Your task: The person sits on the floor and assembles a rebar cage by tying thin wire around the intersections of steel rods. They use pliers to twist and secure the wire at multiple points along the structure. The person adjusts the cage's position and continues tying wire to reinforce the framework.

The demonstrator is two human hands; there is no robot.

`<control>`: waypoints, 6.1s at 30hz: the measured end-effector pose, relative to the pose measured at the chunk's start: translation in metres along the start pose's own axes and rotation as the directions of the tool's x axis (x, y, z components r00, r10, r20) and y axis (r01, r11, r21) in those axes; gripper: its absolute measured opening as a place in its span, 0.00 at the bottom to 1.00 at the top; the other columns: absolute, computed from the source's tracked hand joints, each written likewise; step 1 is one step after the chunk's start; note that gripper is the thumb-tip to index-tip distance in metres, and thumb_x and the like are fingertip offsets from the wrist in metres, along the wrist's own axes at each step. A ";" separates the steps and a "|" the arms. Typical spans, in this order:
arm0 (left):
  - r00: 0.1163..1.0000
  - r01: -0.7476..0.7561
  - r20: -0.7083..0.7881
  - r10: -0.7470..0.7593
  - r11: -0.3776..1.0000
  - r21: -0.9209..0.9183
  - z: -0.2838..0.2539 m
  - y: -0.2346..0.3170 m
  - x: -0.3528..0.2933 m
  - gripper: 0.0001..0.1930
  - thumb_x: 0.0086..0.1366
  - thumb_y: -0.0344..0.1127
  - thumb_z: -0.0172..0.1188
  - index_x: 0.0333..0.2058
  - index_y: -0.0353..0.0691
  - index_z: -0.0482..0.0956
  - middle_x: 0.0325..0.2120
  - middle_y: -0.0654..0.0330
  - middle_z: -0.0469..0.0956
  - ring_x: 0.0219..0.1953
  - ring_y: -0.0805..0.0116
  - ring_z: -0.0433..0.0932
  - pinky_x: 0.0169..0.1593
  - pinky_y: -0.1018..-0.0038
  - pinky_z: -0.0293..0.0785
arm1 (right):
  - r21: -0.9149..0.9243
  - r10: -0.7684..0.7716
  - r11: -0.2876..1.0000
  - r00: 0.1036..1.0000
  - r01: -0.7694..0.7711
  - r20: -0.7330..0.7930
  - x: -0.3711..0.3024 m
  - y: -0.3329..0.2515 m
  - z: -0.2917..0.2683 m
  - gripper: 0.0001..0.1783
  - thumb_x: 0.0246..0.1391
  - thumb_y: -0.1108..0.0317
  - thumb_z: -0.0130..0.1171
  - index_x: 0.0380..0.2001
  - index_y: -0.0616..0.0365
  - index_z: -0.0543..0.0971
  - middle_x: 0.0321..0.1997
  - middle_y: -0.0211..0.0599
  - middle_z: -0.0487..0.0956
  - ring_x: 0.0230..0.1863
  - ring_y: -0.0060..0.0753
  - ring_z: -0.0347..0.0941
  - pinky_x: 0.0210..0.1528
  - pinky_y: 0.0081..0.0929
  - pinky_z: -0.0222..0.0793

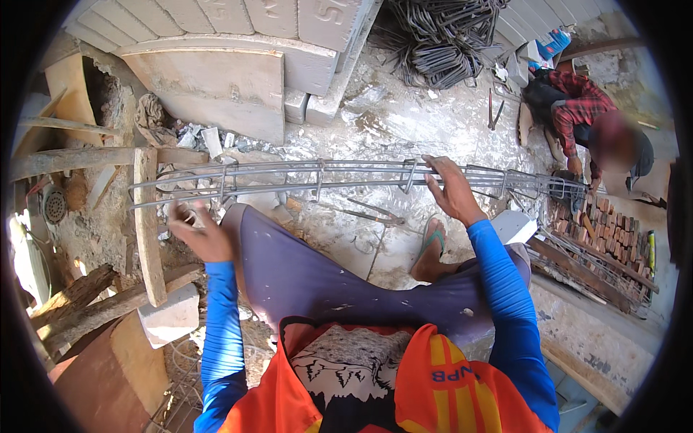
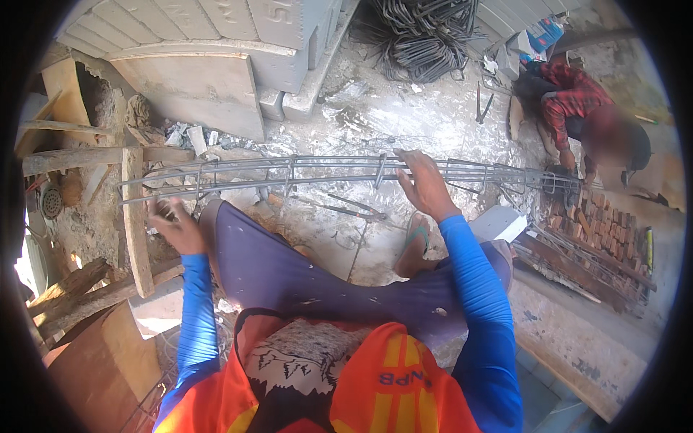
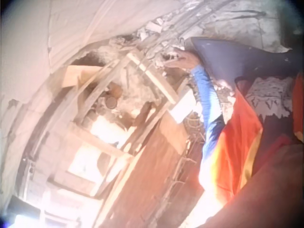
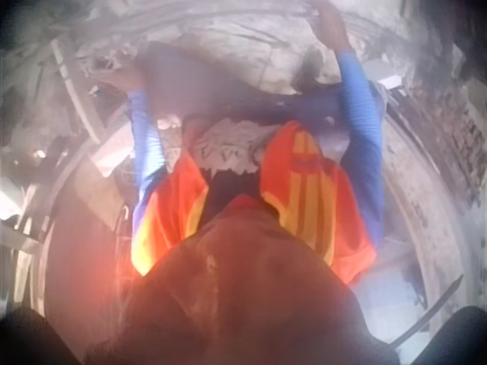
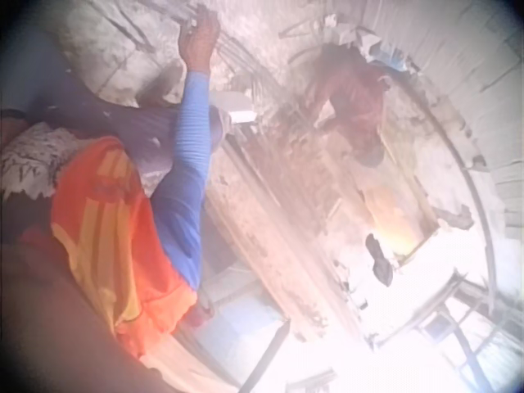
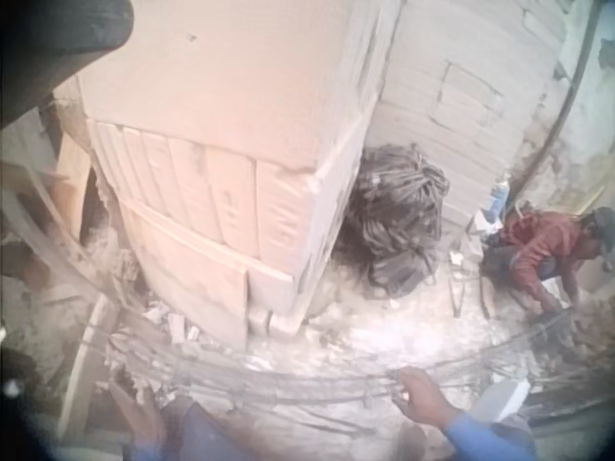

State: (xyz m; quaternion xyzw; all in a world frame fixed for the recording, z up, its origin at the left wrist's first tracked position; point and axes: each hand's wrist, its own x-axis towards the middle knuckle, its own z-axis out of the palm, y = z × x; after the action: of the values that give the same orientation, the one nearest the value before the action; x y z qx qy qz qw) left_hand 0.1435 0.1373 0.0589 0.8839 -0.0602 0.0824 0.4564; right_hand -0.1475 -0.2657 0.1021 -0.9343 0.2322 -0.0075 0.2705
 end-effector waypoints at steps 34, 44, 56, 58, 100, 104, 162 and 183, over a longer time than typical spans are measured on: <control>0.103 -0.829 0.751 0.652 0.474 -0.298 0.087 0.116 0.000 0.44 0.45 0.39 0.79 0.62 0.42 0.68 0.60 0.50 0.71 0.63 0.47 0.69 0.66 0.51 0.65 | 0.167 0.065 0.965 0.802 -0.202 0.594 -0.056 -0.030 -0.079 0.21 0.63 0.54 0.60 0.49 0.62 0.78 0.45 0.52 0.82 0.50 0.52 0.78 0.58 0.45 0.72; 0.097 -0.398 0.995 0.035 0.917 0.007 0.184 0.017 -0.262 0.31 0.64 0.48 0.64 0.63 0.47 0.68 0.61 0.41 0.67 0.55 0.34 0.75 0.58 0.51 0.75 | -0.116 0.326 0.943 0.938 -0.313 0.119 -0.176 0.212 0.205 0.15 0.64 0.62 0.52 0.48 0.53 0.81 0.41 0.43 0.85 0.45 0.49 0.81 0.51 0.43 0.76; -0.455 -0.625 0.810 -0.370 0.780 0.005 0.188 -0.023 -0.252 0.29 0.71 0.61 0.46 0.47 0.45 0.86 0.45 0.43 0.83 0.53 0.44 0.80 0.58 0.55 0.74 | 0.077 0.149 0.987 0.983 -0.141 -0.107 -0.198 0.247 0.249 0.17 0.63 0.63 0.51 0.51 0.53 0.80 0.44 0.45 0.85 0.47 0.50 0.81 0.52 0.45 0.75; -0.333 -0.551 0.912 -0.240 0.834 0.019 0.143 0.024 -0.200 0.26 0.73 0.57 0.47 0.45 0.42 0.85 0.39 0.48 0.84 0.43 0.48 0.82 0.50 0.58 0.76 | 0.070 0.091 0.994 0.994 -0.087 -0.059 -0.194 0.241 0.188 0.19 0.63 0.62 0.53 0.54 0.55 0.79 0.49 0.47 0.83 0.50 0.53 0.80 0.53 0.45 0.74; 0.402 0.906 0.856 -0.324 0.275 -0.322 0.074 0.215 -0.151 0.21 0.77 0.51 0.53 0.50 0.37 0.75 0.43 0.58 0.79 0.50 0.66 0.77 0.55 0.70 0.73 | 0.998 0.119 0.009 0.991 -0.067 0.066 -0.042 -0.106 0.002 0.24 0.70 0.72 0.52 0.67 0.59 0.64 0.43 0.34 0.76 0.48 0.27 0.76 0.62 0.41 0.76; 0.472 0.879 0.845 -0.253 0.058 -0.473 0.070 0.195 -0.130 0.20 0.79 0.51 0.47 0.48 0.39 0.71 0.30 0.63 0.75 0.36 0.67 0.76 0.46 0.72 0.75 | 0.985 0.147 -0.137 0.981 -0.110 0.130 -0.050 -0.109 0.028 0.26 0.70 0.70 0.54 0.68 0.58 0.63 0.43 0.32 0.76 0.49 0.26 0.76 0.62 0.45 0.75; 0.753 0.638 0.322 -0.573 0.517 -0.571 0.027 -0.094 0.015 0.22 0.79 0.48 0.43 0.57 0.34 0.68 0.44 0.51 0.79 0.34 0.63 0.78 0.36 0.70 0.78 | -0.115 -0.323 0.928 0.921 0.354 0.219 0.149 -0.220 0.164 0.23 0.66 0.45 0.51 0.37 0.53 0.81 0.30 0.47 0.83 0.33 0.55 0.81 0.36 0.52 0.74; 0.799 0.481 0.186 -0.572 0.422 -0.768 0.037 -0.030 0.011 0.12 0.80 0.42 0.41 0.45 0.42 0.71 0.30 0.59 0.80 0.15 0.79 0.58 0.19 0.78 0.54 | -0.155 -0.288 0.935 0.939 0.318 0.188 0.138 -0.230 0.139 0.20 0.66 0.50 0.54 0.34 0.56 0.81 0.26 0.54 0.82 0.32 0.60 0.80 0.38 0.53 0.73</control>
State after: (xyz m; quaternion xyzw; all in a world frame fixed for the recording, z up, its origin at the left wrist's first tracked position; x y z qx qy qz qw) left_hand 0.1633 0.1238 0.0160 0.5591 0.2134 -0.0537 0.7994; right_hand 0.0941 -0.0853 0.0854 -0.9772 0.0619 0.0481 0.1971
